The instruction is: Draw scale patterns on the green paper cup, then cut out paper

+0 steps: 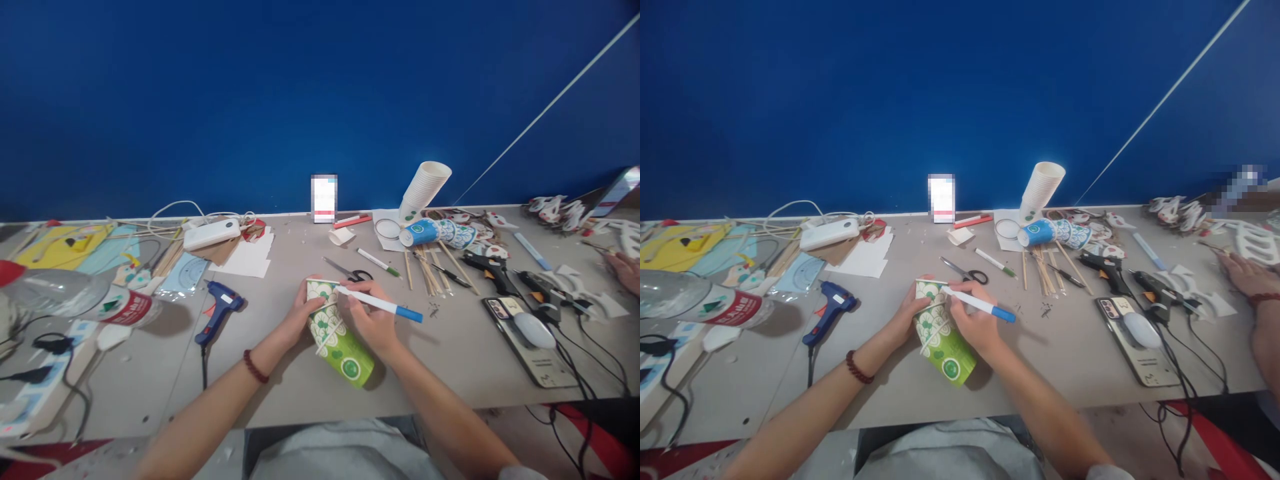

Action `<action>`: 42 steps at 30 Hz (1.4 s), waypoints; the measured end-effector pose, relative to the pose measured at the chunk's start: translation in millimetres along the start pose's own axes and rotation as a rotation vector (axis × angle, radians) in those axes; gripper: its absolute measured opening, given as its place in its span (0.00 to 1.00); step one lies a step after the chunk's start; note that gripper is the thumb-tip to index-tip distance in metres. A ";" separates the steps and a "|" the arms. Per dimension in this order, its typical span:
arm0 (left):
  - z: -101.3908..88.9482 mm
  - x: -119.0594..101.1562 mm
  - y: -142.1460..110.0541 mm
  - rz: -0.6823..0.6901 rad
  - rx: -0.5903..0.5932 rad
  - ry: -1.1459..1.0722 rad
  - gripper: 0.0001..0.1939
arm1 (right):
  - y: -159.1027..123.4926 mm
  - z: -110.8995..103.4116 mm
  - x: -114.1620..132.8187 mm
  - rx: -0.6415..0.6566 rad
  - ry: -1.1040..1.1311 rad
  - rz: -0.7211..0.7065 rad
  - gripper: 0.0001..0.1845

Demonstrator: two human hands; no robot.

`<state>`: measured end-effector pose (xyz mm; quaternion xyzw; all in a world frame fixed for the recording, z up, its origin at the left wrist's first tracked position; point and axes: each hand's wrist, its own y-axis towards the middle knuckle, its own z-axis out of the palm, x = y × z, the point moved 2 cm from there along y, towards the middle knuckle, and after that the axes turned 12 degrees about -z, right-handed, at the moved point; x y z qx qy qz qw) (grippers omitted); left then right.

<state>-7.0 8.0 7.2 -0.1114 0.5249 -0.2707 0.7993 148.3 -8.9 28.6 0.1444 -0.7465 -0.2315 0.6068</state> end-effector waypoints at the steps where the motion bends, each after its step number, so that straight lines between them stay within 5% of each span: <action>1: -0.1 0.1 -0.1 0.000 -0.002 0.001 0.28 | -0.3 0.1 -0.3 -0.004 0.001 0.001 0.06; 42: 1.0 -1.9 -1.1 -0.017 -0.008 -0.016 0.27 | -1.7 0.4 -4.2 -0.041 0.042 0.087 0.05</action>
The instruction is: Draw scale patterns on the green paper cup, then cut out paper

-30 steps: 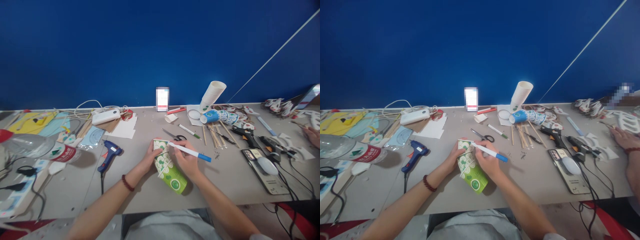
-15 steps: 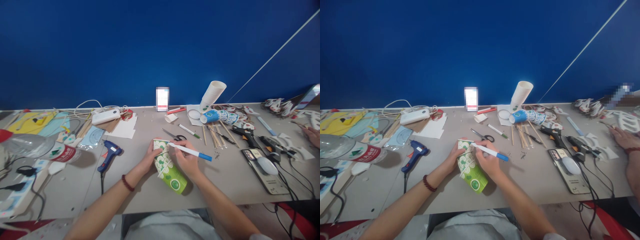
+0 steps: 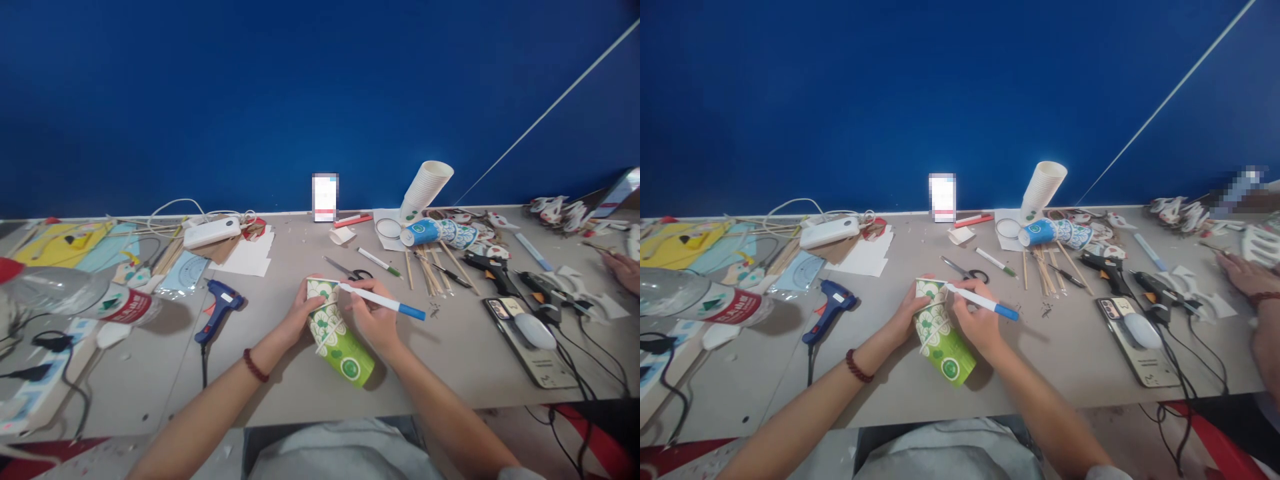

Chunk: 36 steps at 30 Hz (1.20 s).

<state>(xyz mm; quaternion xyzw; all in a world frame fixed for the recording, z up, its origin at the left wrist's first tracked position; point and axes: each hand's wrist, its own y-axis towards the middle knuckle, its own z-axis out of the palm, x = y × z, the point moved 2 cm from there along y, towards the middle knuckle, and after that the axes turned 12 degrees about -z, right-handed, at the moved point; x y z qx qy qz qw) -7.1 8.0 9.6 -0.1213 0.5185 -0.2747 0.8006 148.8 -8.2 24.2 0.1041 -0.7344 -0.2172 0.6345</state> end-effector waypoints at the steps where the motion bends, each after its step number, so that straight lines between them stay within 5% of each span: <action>1: -0.1 0.0 0.2 0.002 -0.002 0.000 0.27 | -0.1 0.0 0.1 0.001 0.000 -0.001 0.05; 20: -2.6 2.2 4.1 0.026 0.030 -0.120 0.23 | 4.4 -3.2 4.3 -0.067 0.219 0.017 0.03; 36: 4.5 -1.4 2.0 -0.210 0.094 -0.348 0.21 | 4.1 -1.2 5.2 -0.023 0.317 -0.070 0.05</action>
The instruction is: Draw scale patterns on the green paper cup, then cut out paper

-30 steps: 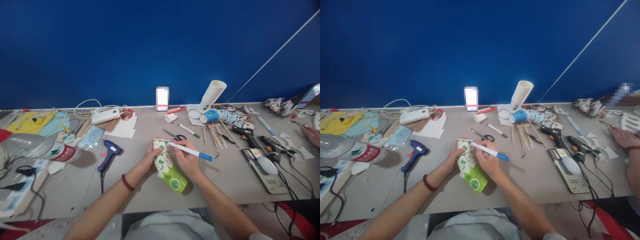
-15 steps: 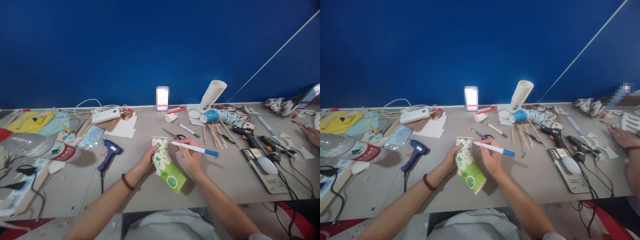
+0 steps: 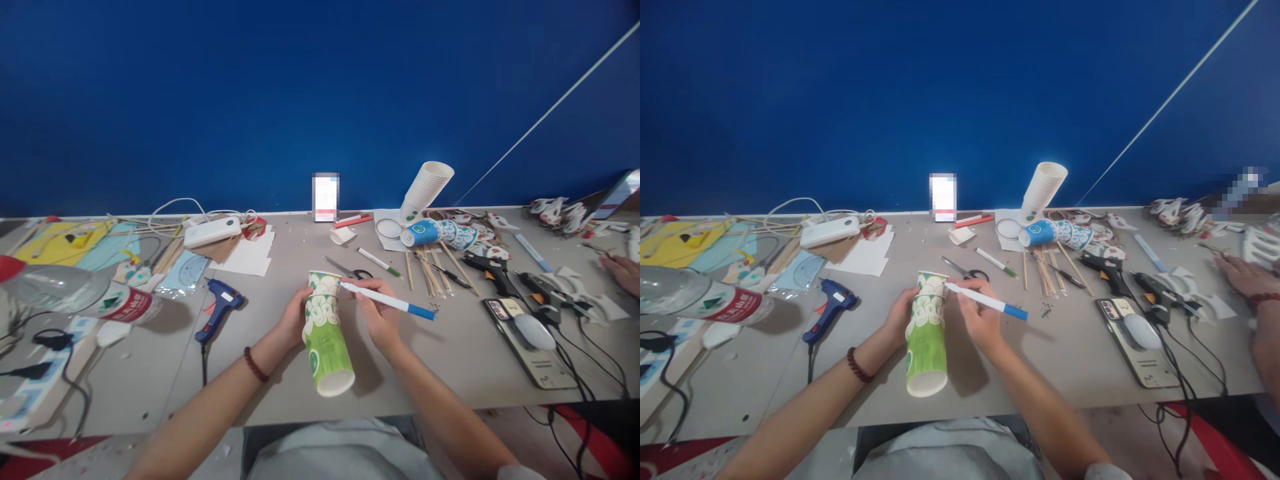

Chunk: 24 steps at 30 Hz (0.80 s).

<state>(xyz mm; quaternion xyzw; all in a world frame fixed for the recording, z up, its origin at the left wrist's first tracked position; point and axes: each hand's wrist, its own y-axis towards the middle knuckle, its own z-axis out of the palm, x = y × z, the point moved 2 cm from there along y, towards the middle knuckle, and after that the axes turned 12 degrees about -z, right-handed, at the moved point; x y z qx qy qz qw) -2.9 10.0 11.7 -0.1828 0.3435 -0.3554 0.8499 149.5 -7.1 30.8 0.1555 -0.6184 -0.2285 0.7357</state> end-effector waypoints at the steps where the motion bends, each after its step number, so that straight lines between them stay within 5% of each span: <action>1: 0.4 0.2 -0.1 -0.010 0.020 -0.002 0.21 | 0.1 -0.4 -0.6 0.005 -0.007 -0.013 0.05; 24: -0.2 6.1 0.0 -0.113 -0.033 -0.096 0.12 | -3.3 -1.4 -4.1 0.022 -0.204 -0.033 0.07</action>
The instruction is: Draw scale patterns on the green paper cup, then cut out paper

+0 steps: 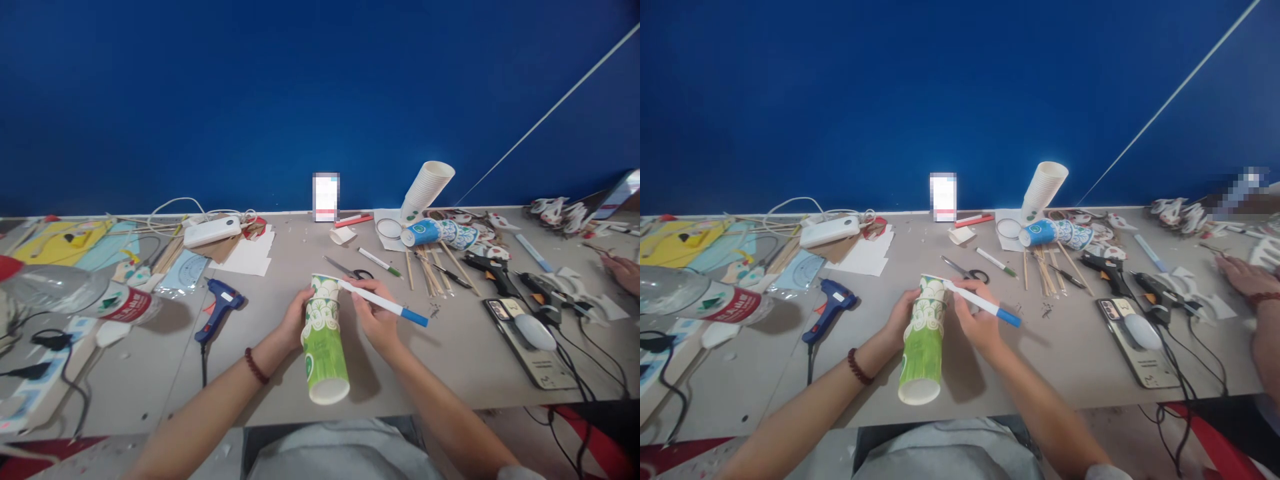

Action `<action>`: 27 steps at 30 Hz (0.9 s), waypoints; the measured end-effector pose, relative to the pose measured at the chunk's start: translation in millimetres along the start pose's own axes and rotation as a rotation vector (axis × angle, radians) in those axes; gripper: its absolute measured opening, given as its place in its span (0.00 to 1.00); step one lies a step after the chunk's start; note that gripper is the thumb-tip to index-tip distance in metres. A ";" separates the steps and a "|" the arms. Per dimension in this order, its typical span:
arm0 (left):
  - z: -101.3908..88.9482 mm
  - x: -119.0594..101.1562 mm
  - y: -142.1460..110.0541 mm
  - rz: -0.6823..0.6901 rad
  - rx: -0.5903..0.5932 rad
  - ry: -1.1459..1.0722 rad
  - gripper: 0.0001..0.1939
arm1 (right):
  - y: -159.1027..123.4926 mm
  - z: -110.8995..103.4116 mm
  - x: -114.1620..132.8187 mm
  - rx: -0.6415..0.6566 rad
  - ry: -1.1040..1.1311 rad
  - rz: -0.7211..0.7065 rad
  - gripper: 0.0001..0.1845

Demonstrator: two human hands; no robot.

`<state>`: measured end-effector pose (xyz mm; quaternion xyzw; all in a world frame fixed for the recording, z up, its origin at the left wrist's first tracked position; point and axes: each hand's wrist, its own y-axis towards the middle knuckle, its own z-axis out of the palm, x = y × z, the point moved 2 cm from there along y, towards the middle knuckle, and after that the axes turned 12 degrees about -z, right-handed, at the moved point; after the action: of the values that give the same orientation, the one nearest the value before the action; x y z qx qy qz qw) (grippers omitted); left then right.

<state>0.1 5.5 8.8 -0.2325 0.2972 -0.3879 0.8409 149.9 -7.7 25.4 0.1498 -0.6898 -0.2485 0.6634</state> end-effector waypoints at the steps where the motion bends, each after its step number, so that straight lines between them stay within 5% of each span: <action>1: 0.8 -0.3 -0.6 0.009 -0.004 -0.004 0.12 | 0.2 0.0 0.3 0.001 -0.004 -0.004 0.07; 11: 1.1 0.0 -1.9 0.142 0.006 0.148 0.21 | 0.8 0.8 0.9 0.007 -0.080 -0.025 0.08; 27: 6.2 -1.1 -6.5 0.081 -0.031 0.145 0.17 | 2.9 0.9 1.9 0.008 -0.047 -0.015 0.06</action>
<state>0.4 3.5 17.6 -0.2045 0.3726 -0.3650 0.8283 149.2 -6.2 28.5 0.1519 -0.7052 -0.2541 0.6443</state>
